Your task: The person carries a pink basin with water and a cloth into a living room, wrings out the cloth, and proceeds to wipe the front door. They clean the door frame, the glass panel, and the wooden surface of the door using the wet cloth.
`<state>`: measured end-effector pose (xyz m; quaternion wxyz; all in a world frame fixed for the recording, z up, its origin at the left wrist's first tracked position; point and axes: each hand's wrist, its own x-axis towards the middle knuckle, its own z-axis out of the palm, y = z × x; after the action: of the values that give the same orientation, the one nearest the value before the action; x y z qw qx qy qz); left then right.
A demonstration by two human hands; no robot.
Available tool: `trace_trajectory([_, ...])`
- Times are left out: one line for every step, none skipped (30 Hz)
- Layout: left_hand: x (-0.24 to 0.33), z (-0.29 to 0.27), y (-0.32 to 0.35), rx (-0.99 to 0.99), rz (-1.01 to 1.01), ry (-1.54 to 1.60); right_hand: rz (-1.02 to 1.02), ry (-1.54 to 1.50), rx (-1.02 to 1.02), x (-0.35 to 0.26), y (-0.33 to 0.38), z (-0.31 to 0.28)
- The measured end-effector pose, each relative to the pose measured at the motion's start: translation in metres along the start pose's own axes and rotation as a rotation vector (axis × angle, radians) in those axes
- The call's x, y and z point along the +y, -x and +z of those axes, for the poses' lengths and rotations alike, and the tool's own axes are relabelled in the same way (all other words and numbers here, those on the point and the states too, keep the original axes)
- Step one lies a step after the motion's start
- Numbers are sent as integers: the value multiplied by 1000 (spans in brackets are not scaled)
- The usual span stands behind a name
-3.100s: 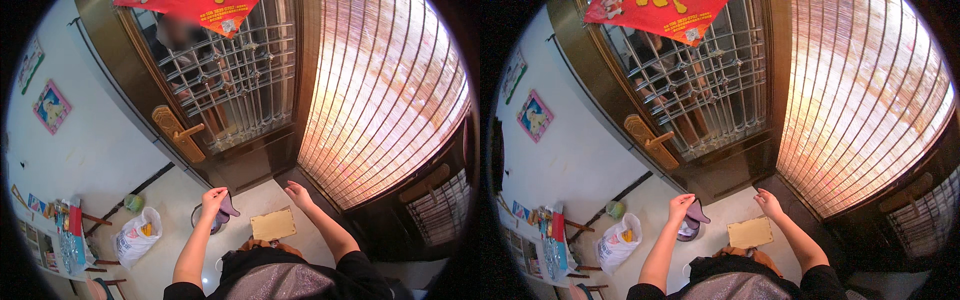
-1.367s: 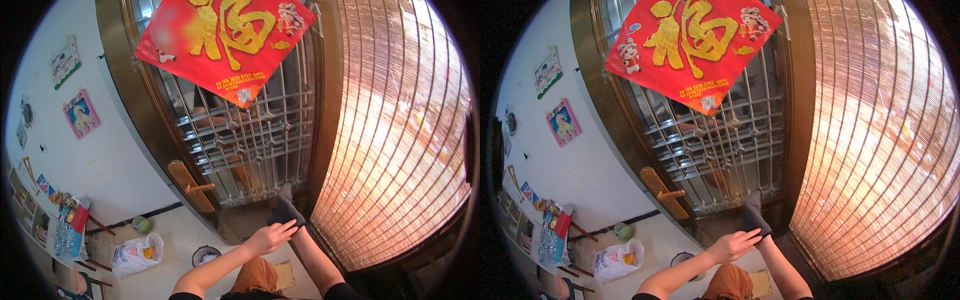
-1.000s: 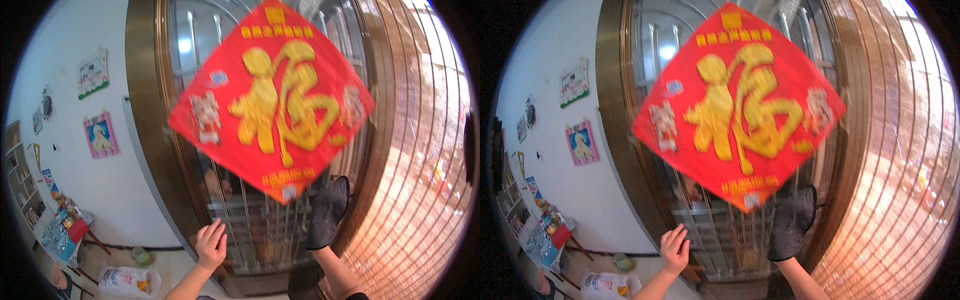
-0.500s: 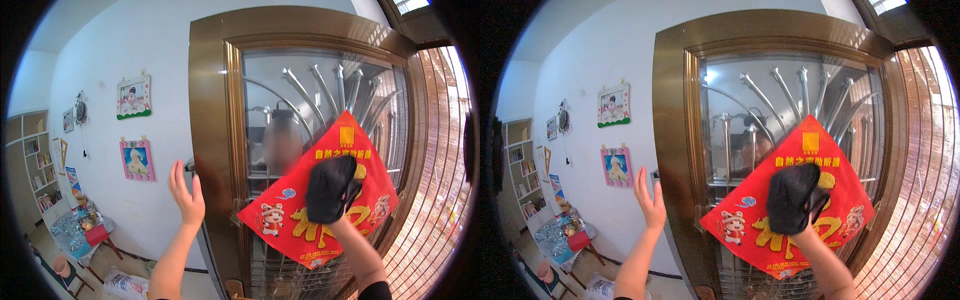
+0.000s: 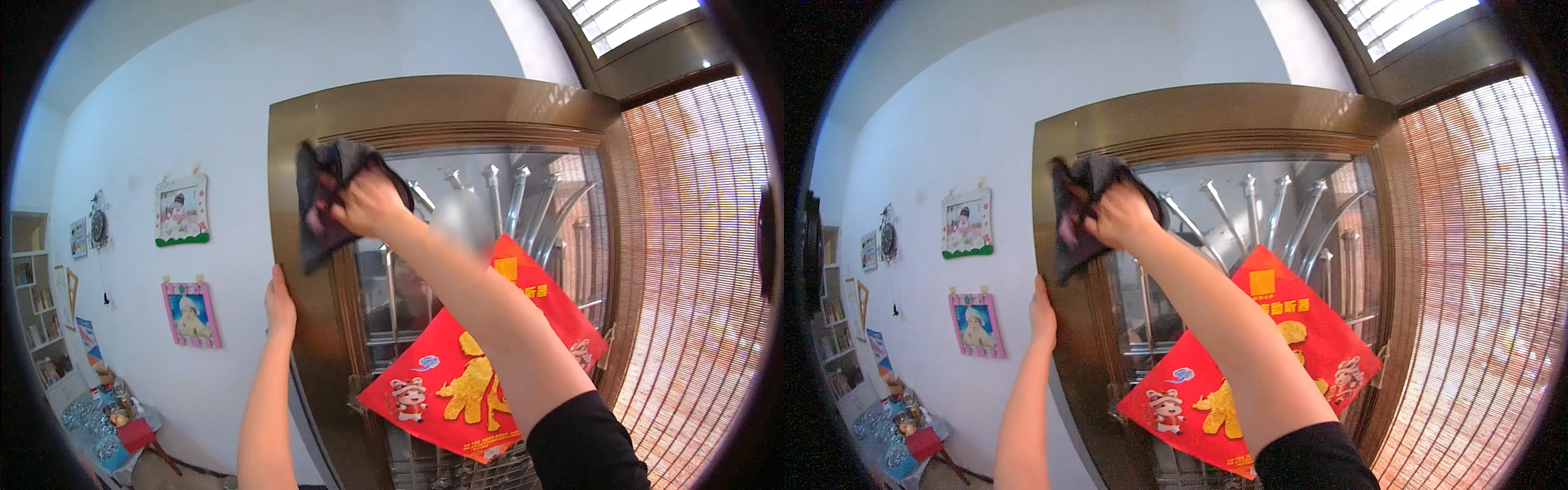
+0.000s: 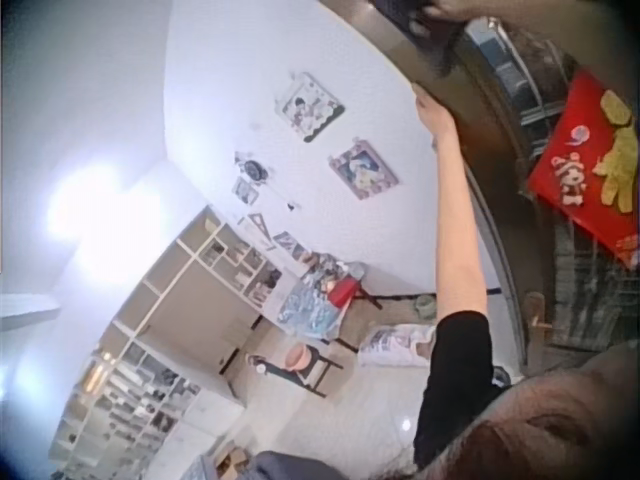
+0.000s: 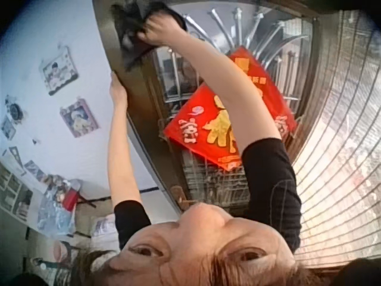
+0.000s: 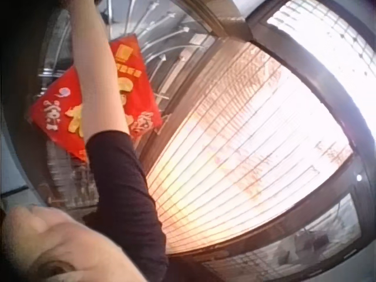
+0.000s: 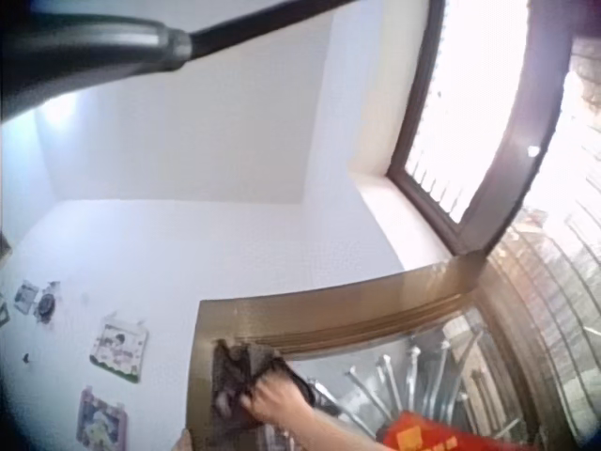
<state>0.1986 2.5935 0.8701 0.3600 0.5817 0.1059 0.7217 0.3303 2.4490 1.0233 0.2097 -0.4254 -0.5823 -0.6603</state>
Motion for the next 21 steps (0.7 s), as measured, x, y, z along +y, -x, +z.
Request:
trace_trajectory([-8,-1,1,11,10,-39,4,-32,102,14,-3,6])
trace_trajectory([-16,-2,2,22,21,-76,12,-52,166,30,-4,5])
trace_trajectory([-16,-5,0,38,22,-95,28,65,131,46,-13,-1])
trace_trajectory([-15,-8,-1,52,23,-100,155,38,1,61,-22,-16])
trace_trajectory([-15,-11,-1,66,23,-107,285,9,-129,78,-29,-30])
trace_trajectory([-15,-15,-2,28,15,-50,352,87,-120,102,-32,-38])
trace_trajectory([-15,0,0,1,-6,-14,421,206,-124,134,-26,-59])
trace_trajectory([-14,-7,1,15,-21,-33,496,179,-119,152,-18,-64])
trace_trajectory([-12,-11,2,25,-35,-40,568,165,-115,173,-7,-75])
trace_trajectory([-10,-4,3,8,-57,-62,624,195,-77,202,10,-97])
trace_trajectory([-12,-6,2,4,-45,-65,680,187,-33,228,29,-105])
trace_trajectory([-15,-3,0,-13,-37,-45,792,250,26,253,49,-120])
trace_trajectory([-18,-5,-2,-24,-26,-38,713,533,-86,291,83,-127])
trace_trajectory([-23,-6,-7,-18,-17,-31,621,822,-195,318,107,-141])
trace_trajectory([-31,-12,-12,0,-10,-47,883,684,-288,307,115,-158])
trace_trajectory([-34,-14,-15,9,-5,-45,996,588,-205,340,137,-162])
trace_trajectory([-31,-15,-15,-10,-18,-45,974,720,-162,336,149,-160])
trace_trajectory([-28,-15,-12,-26,-36,-53,994,659,-141,323,148,-156])
trace_trajectory([-24,-13,-9,-45,-53,-53,1012,605,-120,311,139,-155])
trace_trajectory([-15,-9,-4,-29,-46,-66,1008,629,-91,310,130,-146])
trace_trajectory([-32,-19,-15,-2,-41,-145,1003,640,-56,310,118,-131])
